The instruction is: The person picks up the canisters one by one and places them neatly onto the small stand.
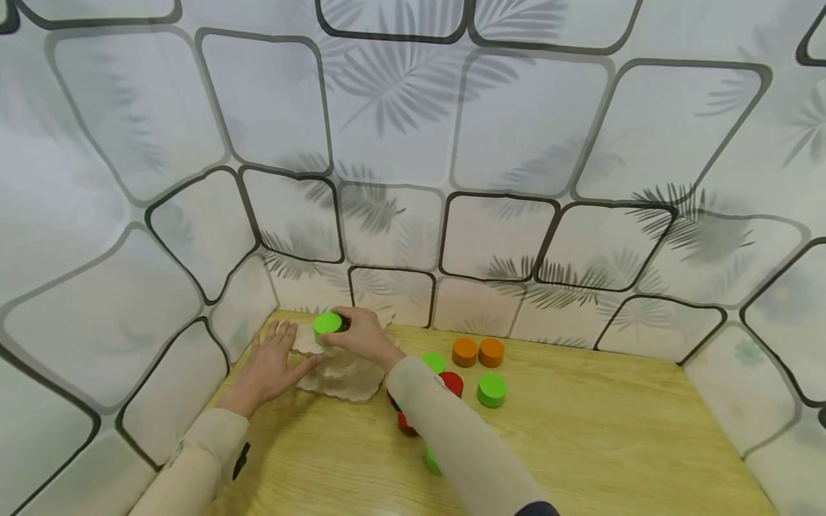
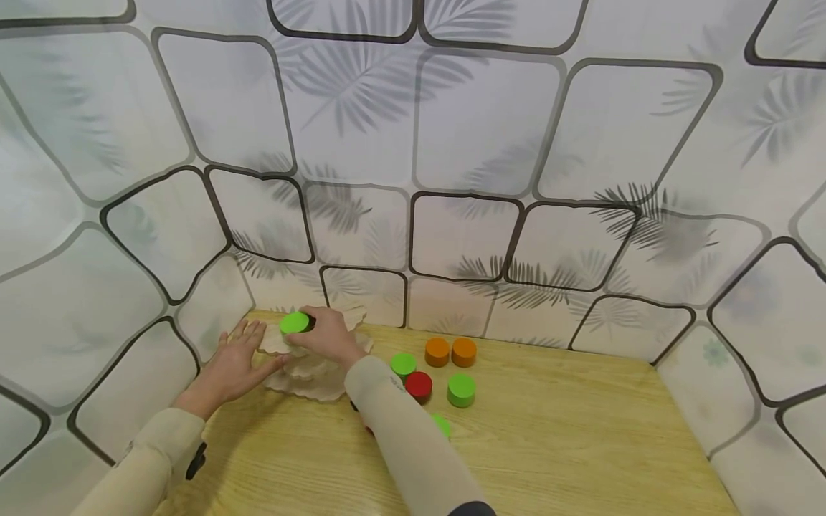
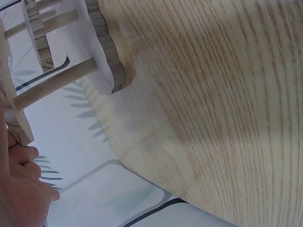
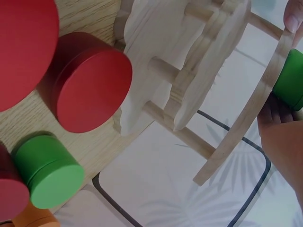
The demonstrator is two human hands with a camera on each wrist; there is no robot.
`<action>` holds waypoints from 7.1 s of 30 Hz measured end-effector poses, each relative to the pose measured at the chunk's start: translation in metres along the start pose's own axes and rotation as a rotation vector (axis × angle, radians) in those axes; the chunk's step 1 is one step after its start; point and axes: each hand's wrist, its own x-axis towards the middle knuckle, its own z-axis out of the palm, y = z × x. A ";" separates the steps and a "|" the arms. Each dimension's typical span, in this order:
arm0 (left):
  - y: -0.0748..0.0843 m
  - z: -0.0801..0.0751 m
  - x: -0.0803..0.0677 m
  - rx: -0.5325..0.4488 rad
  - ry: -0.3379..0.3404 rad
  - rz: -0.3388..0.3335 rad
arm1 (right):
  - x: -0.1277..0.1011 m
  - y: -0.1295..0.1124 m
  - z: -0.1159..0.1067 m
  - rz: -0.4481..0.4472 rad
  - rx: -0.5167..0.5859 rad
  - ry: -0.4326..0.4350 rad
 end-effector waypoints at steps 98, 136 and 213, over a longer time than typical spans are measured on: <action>0.003 -0.002 -0.001 0.030 0.042 0.018 | -0.027 -0.009 -0.030 0.043 0.004 0.100; 0.004 -0.001 -0.002 0.020 0.016 0.029 | -0.209 0.103 -0.112 0.181 0.080 0.169; 0.003 0.000 -0.003 -0.005 0.017 0.001 | -0.221 0.115 -0.107 0.206 0.061 0.114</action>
